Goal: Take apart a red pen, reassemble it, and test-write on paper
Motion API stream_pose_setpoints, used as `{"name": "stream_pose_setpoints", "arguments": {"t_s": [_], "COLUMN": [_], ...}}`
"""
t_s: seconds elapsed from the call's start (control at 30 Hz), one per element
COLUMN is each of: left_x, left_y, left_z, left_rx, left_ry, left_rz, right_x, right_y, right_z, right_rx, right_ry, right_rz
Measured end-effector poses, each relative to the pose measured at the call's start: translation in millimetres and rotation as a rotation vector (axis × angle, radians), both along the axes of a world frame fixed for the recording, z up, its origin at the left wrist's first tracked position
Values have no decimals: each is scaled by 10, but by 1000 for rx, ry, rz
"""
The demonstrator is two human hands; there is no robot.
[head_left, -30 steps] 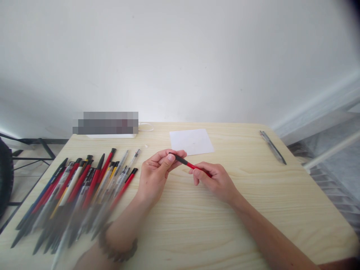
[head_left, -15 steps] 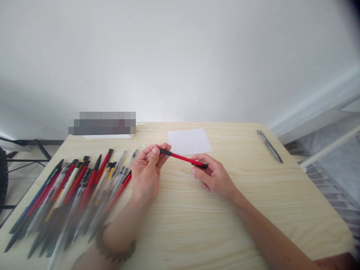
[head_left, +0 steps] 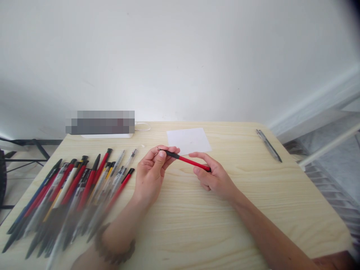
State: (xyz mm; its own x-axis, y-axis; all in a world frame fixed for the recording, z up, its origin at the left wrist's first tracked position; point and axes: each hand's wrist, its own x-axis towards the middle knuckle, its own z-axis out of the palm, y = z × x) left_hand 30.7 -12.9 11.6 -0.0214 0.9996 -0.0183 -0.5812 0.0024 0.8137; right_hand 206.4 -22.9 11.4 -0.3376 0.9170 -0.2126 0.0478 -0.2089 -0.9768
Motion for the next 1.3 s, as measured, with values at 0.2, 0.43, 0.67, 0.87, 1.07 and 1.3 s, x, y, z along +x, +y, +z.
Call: {"name": "stream_pose_setpoints", "arguments": {"t_s": [0.2,0.43,0.67,0.87,1.07,1.3], "left_x": [20,25,-8,-14,-2,-18], "left_y": [-11,-18,-19,-10,-3,-11], "left_z": [-5,6,-55,-66,-61,-50], "left_rx": [3,-48,-122,-122,-132,-158], "left_ry": [16,59,270,341,274,368], "left_rz": [6,40,-33,-91,-85,-107], "right_x": [-18,38,86,53,52,54], "right_y": [42,105,181,165,150,158], "right_z": [-25,-34,-36,-43,-25,-50], "right_rx": [-44,-100,-175,-168,-182,-235], "right_ry": [92,295,531,564,640,709], "right_rz": [-69,-159,-304,-221,-186,-112]}}
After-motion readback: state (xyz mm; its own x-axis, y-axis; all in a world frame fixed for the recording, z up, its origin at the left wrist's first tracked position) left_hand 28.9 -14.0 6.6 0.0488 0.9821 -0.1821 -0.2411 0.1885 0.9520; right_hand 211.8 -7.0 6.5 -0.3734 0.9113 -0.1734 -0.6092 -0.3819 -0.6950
